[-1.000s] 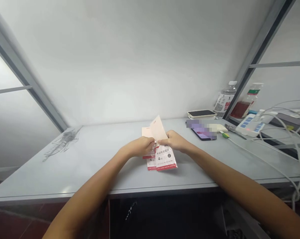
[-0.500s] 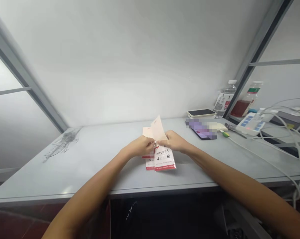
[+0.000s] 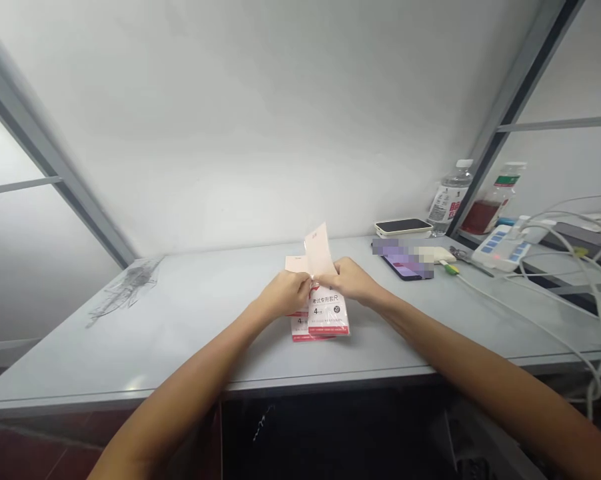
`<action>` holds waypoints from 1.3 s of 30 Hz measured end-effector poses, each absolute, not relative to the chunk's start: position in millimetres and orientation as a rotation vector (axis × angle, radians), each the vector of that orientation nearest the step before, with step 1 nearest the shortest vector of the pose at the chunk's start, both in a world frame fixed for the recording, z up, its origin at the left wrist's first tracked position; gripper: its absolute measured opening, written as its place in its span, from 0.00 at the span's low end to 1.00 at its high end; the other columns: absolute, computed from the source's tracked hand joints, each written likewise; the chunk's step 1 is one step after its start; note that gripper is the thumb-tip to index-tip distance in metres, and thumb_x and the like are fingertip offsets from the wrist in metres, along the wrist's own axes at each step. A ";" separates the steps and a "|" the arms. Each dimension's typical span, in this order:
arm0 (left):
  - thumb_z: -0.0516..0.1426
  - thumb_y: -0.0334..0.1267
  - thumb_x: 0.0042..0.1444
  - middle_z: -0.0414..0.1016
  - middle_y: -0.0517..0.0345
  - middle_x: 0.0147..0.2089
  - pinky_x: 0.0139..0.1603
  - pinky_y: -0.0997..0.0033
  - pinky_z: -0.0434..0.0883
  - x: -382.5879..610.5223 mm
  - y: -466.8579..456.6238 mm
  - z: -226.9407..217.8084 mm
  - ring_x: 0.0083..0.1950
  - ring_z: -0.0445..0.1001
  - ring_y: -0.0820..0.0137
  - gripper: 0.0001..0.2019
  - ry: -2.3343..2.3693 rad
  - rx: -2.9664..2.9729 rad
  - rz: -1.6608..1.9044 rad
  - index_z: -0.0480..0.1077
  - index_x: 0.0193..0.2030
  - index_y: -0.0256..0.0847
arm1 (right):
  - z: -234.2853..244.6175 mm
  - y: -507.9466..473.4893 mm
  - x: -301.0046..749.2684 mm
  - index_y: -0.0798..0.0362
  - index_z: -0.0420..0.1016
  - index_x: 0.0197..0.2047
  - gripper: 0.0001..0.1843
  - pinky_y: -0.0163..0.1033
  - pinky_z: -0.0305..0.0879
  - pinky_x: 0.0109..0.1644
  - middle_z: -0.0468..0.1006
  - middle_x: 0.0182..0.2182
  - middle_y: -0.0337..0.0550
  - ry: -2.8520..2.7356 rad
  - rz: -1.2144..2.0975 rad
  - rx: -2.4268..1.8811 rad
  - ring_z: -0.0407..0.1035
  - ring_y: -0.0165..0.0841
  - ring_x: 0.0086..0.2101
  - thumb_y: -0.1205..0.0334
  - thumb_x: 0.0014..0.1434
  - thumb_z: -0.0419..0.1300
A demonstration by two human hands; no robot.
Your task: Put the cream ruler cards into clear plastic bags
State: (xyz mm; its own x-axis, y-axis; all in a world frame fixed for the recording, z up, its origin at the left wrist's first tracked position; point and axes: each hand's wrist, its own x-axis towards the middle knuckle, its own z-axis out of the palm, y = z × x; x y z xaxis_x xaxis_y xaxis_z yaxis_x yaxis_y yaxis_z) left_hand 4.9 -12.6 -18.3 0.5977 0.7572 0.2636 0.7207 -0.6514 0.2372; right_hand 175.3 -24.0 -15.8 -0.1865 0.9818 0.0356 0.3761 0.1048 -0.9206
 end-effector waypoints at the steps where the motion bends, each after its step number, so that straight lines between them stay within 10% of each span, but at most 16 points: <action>1: 0.44 0.35 0.57 0.71 0.55 0.25 0.23 0.74 0.53 6.8 -14.0 -17.8 0.22 0.63 0.74 0.15 1.308 2.746 0.532 0.66 0.24 0.38 | -15.0 -23.6 175.4 0.59 0.72 0.21 0.09 0.31 0.59 0.21 0.75 0.20 0.42 -1.635 1.097 -1.336 0.68 0.32 0.22 0.61 0.45 0.59; 18: 0.43 0.36 0.59 0.74 0.50 0.27 0.26 0.70 0.61 21.1 -25.6 -14.7 0.27 0.72 0.66 0.16 1.610 2.947 0.447 0.68 0.29 0.36 | -4.4 -21.5 184.0 0.61 0.77 0.32 0.13 0.39 0.69 0.35 0.80 0.32 0.52 -1.351 1.526 -1.166 0.73 0.39 0.33 0.64 0.40 0.67; 39: 0.42 0.33 0.59 0.73 0.49 0.28 0.24 0.72 0.59 19.8 -20.5 -23.2 0.25 0.70 0.68 0.13 1.559 2.993 0.421 0.65 0.33 0.35 | -14.4 -23.6 174.1 0.62 0.76 0.28 0.14 0.35 0.65 0.27 0.78 0.26 0.49 -1.435 1.165 -1.184 0.71 0.37 0.28 0.58 0.42 0.64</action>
State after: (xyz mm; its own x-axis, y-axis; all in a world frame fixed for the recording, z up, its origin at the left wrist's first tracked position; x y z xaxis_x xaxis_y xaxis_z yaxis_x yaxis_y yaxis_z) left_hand 19.8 -20.5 -23.2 0.5563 0.7618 0.3318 0.8253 -0.5531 -0.1139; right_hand 174.1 -23.6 -14.4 -0.1233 0.9894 0.0769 0.1276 0.0927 -0.9875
